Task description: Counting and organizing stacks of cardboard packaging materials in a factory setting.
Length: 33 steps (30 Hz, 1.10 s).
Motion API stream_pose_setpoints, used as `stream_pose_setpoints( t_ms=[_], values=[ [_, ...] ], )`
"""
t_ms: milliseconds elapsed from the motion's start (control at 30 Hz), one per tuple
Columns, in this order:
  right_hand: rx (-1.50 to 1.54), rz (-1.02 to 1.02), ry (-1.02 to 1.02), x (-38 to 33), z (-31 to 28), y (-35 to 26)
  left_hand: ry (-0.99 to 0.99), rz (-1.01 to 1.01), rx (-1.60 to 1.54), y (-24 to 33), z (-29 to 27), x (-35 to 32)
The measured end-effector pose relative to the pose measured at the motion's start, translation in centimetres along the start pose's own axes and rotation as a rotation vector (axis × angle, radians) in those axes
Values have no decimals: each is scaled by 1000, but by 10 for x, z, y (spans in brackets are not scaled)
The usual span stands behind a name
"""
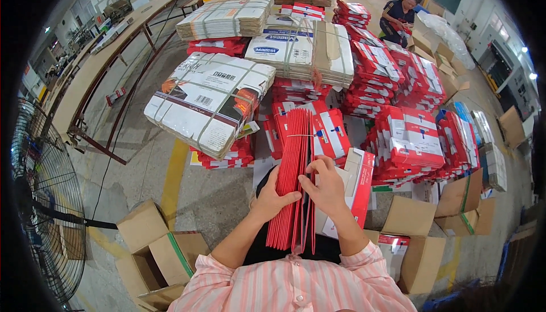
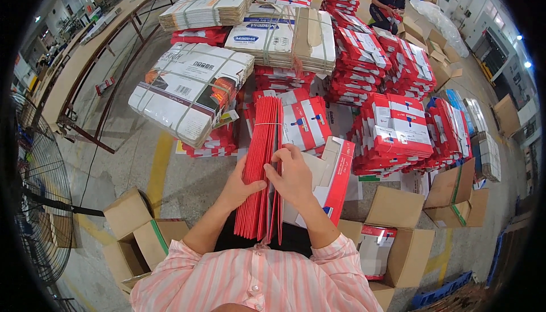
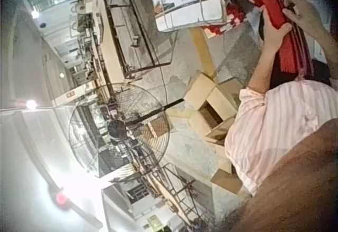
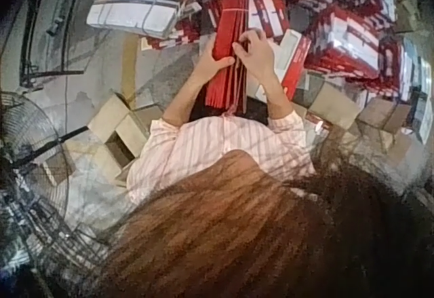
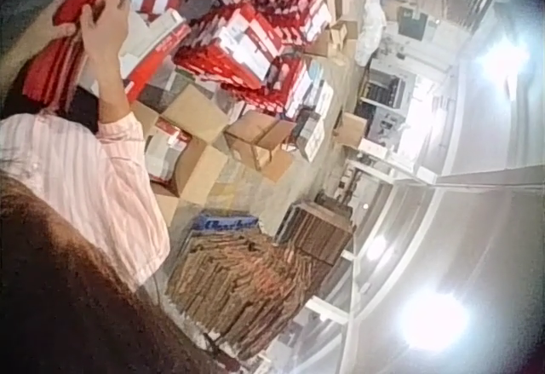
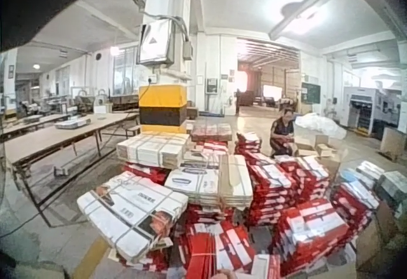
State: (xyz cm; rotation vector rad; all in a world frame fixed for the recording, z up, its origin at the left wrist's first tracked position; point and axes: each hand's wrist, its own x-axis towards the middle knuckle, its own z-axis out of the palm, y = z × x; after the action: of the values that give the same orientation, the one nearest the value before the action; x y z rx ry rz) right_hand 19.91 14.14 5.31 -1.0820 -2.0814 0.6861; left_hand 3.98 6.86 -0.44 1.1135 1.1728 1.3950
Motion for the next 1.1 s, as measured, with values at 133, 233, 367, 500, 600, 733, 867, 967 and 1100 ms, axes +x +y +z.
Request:
stream_pose_setpoints(
  t_ms=[133, 233, 367, 500, 600, 733, 867, 967, 1100],
  values=[
    [12, 40, -2, 0, -2, 0, 8, -41, 4, -5, -4, -1],
    [-18, 5, 79, 1, -5, 5, 25, -39, 68, -6, -8, 1],
    [-47, 54, 34, -1, -9, 0, 49, -62, 22, -1, -9, -1],
    [-147, -41, 33, -2, -8, 3, 82, -36, 52, -11, -9, 1],
    [-211, -61, 52, -4, -7, 1, 52, -54, 78, -9, -7, 2],
    [-243, -103, 77, -3, -6, -5, 27, -63, -18, -3, -4, 1],
    [-186, -73, 68, -3, -3, -6, -7, -110, -114, 7, -4, 0],
    [-130, 5, 28, -2, -3, -12, 22, -41, -17, -8, -6, -1],
    [-154, 62, 42, 0, -4, -10, 35, -66, -31, -10, -9, -1]
  ],
)
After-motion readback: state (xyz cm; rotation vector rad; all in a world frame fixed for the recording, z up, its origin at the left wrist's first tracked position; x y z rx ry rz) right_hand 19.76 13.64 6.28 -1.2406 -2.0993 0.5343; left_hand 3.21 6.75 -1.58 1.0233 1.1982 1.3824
